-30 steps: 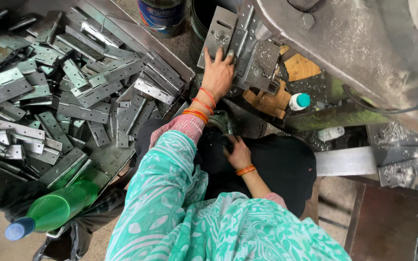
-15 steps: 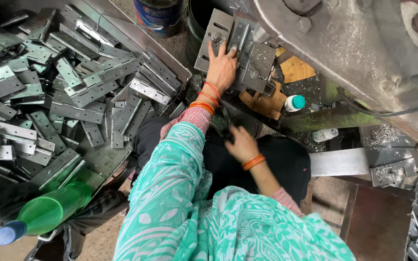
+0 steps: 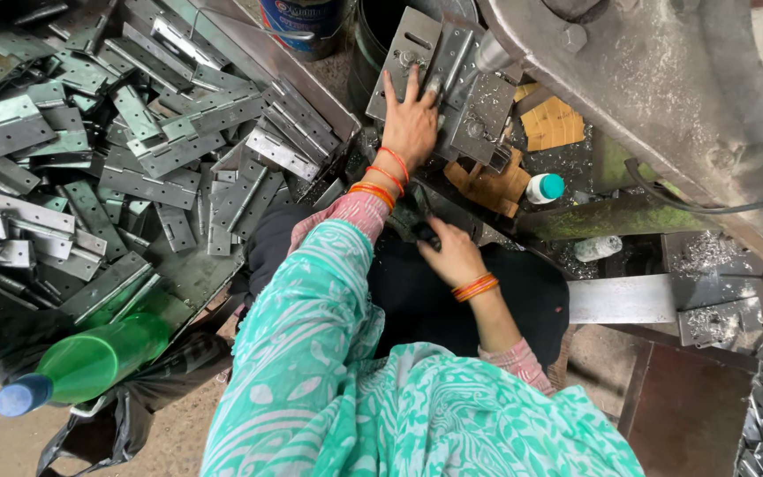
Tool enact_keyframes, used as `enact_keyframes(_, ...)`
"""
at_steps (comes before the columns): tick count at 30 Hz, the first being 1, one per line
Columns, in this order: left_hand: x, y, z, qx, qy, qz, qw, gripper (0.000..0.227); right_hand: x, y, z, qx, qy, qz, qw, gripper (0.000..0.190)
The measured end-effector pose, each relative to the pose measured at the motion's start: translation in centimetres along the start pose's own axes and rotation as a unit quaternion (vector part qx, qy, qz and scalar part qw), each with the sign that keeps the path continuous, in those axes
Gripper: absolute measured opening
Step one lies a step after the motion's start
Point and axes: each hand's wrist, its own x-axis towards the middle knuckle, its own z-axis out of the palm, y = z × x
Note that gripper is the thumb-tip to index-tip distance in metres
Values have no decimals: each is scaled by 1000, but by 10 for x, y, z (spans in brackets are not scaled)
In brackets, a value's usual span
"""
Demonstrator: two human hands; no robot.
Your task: The person repeatedly picks up metal hinge pieces from a bin, places them under a drill press, and operates the machine to drill holes. The person handles the pieces one at a time and returns them to the bin after processing.
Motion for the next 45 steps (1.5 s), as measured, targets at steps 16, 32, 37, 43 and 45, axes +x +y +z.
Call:
enact_keyframes(16, 28, -8, 6, -11, -10, -2, 1000, 38, -18, 19, 80, -3, 15, 62, 998, 61)
enact_keyframes(32, -66, 5, -52, 76, -18, 94, 993, 29, 4, -30, -18, -12, -42, 49, 998, 49)
enact_keyframes(37, -55, 6, -56, 108, -15, 95, 990, 26, 6, -25, -17, -2, -25, 47, 999, 56)
enact_keyframes(43, -58, -3, -96, -29, 118, 148, 981, 34, 10, -8, -6, 82, 2, 26, 996, 76)
enact_keyframes(45, -63, -9, -103, -120, 157, 130, 972, 36, 20, 2, -4, 120, 110, -52, 985, 66)
